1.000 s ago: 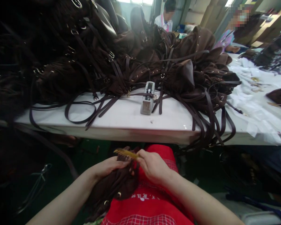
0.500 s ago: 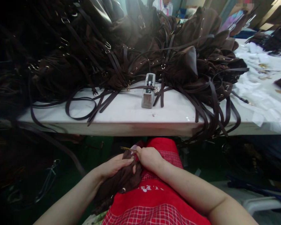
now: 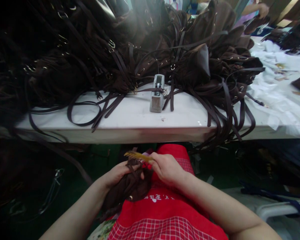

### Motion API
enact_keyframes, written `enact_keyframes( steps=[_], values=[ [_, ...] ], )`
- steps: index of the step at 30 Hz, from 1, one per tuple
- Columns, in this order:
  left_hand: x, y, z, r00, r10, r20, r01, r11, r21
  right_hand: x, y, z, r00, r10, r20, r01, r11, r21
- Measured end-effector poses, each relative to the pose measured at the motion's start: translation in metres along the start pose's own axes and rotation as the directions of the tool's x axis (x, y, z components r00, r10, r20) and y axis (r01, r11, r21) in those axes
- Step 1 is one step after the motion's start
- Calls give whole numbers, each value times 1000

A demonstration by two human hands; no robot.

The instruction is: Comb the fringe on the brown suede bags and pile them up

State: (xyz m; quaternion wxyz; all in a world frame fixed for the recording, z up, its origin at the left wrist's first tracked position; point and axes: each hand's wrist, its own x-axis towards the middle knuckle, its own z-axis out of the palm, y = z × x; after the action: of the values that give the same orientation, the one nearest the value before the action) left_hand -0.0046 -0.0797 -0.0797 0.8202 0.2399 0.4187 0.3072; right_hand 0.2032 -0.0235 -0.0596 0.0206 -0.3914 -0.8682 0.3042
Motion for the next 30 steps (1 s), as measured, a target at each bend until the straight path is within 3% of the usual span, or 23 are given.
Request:
enact_keyframes(
  steps=[3,8,12,16,18,20,22,25,28,30],
  values=[
    [2,-4,3,999,33,16,-33,999,3,-7,-15,5,995,-16,98,30,990,-137],
    [1,2,7,991,112,76,-128,960,248,-1,-19,13,992,28,122,1,973,-231],
    [-4,8,11,987,122,104,-151,926,347,7,2,22,983,114,143,-75,964,-256],
    [-6,5,8,995,73,69,-89,959,270,15,35,27,951,295,93,-264,930,-255],
    [-6,3,6,995,76,72,-92,961,261,13,40,20,946,320,49,-301,925,-230],
    [-5,2,5,995,88,51,-99,959,265,7,33,10,967,255,4,-252,958,-140],
    [-4,2,5,995,101,23,-103,960,262,-1,17,1,993,115,-6,-115,992,-57],
    [-2,5,8,995,95,44,-104,952,288,-3,-1,-2,997,-21,78,29,993,-115],
    [-1,7,10,991,92,92,-119,929,351,7,1,8,983,83,163,-41,969,-244],
    [0,8,11,992,100,78,-122,924,363,16,11,16,975,152,161,-103,954,-280]
  ],
)
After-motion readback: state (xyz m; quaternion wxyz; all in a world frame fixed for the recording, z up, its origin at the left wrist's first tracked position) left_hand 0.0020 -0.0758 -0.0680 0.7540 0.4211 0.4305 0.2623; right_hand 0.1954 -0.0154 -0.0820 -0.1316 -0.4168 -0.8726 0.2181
